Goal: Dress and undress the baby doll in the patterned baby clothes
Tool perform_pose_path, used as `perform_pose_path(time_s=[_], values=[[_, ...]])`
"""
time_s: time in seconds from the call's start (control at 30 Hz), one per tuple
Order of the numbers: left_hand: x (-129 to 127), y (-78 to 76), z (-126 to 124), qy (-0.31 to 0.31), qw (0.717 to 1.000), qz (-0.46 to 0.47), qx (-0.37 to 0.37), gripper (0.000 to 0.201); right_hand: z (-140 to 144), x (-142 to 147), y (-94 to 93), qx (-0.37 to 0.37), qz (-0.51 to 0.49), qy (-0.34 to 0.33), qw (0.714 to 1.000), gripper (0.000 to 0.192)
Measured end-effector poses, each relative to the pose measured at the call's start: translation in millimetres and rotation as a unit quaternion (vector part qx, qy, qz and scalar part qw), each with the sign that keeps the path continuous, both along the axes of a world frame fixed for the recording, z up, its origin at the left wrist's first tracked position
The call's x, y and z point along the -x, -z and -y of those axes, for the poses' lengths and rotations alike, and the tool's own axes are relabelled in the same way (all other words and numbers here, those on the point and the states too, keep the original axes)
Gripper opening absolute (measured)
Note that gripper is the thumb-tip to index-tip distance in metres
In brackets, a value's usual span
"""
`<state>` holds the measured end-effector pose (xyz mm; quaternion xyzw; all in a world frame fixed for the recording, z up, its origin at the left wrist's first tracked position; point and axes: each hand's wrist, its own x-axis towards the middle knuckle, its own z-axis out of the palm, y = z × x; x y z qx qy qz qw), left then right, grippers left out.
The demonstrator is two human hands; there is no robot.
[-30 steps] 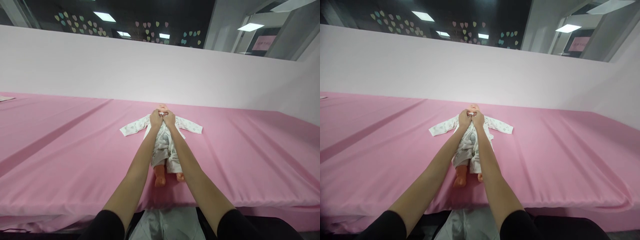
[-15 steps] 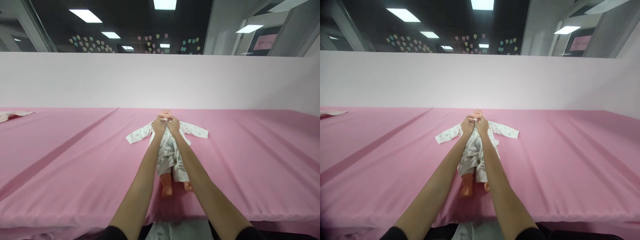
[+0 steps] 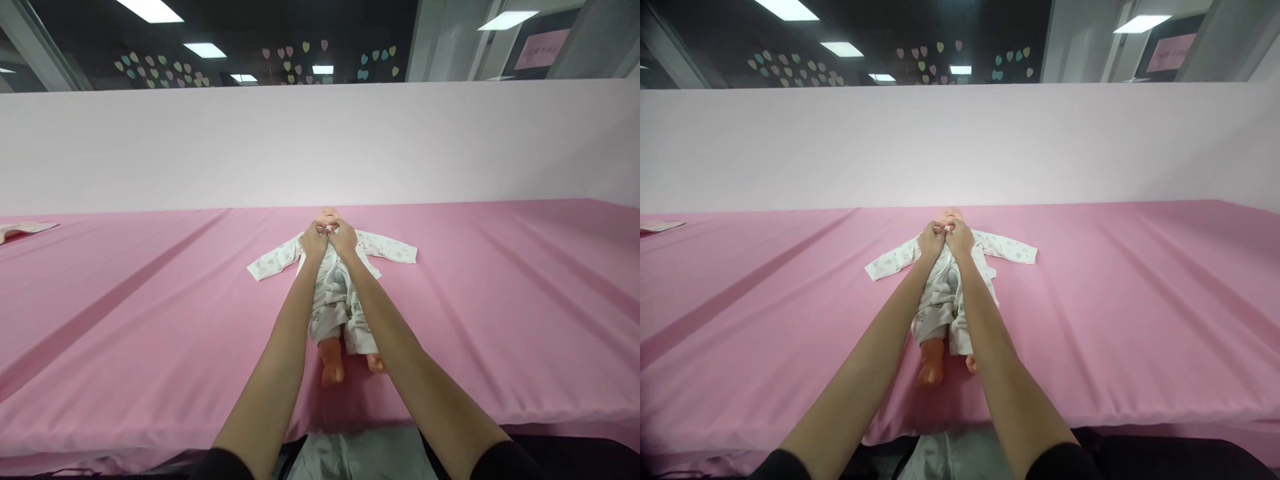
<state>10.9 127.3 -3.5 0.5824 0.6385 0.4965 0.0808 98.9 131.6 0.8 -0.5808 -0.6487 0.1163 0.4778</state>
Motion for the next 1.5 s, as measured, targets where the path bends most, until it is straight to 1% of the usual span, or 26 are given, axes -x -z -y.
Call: perform_pose_path(time_s=[0.1,0.27,0.57,0.83,0.97,1.1,1.27,1.5], values=[[0.4,0.5,-2.4,-0.016,1.0,0.004,0.004,0.008,1.3,1.1,-1.0,0.0,0.005,0.015,1.0,0.025],[2.7,4.7,-8.4,-0.022,1.0,0.015,0.0,0.008,0.9,1.3,-3.8,0.022,0.041,0.024,0.999,0.021],[2.9,6.8,-10.3,-0.014,1.0,0.02,-0.003,0.004,-5.5,-0.1,-10.7,0.087,0.129,0.015,0.988,0.026],[1.8,3.3,-3.3,-0.017,1.0,0.012,0.009,0.002,-15.9,-6.7,-11.2,0.122,0.141,-0.021,0.982,0.028],[1.4,3.0,-1.9,-0.011,1.0,-0.009,0.015,0.009,-14.5,-6.1,-12.1,0.126,0.132,-0.015,0.983,0.031],[0.9,1.8,-1.4,-0.004,0.999,-0.039,0.028,0.018,-11.8,-2.4,-11.8,0.121,0.12,0.008,0.985,0.029],[-1.0,-0.8,4.8,-0.017,0.995,-0.093,0.039,0.027,-4.7,-0.5,-7.7,0.085,0.108,0.043,0.99,0.028],[-1.0,1.6,12.6,-0.014,0.986,-0.159,0.05,0.032,6.9,-4.5,-5.4,0.05,0.153,0.007,0.987,0.031]])
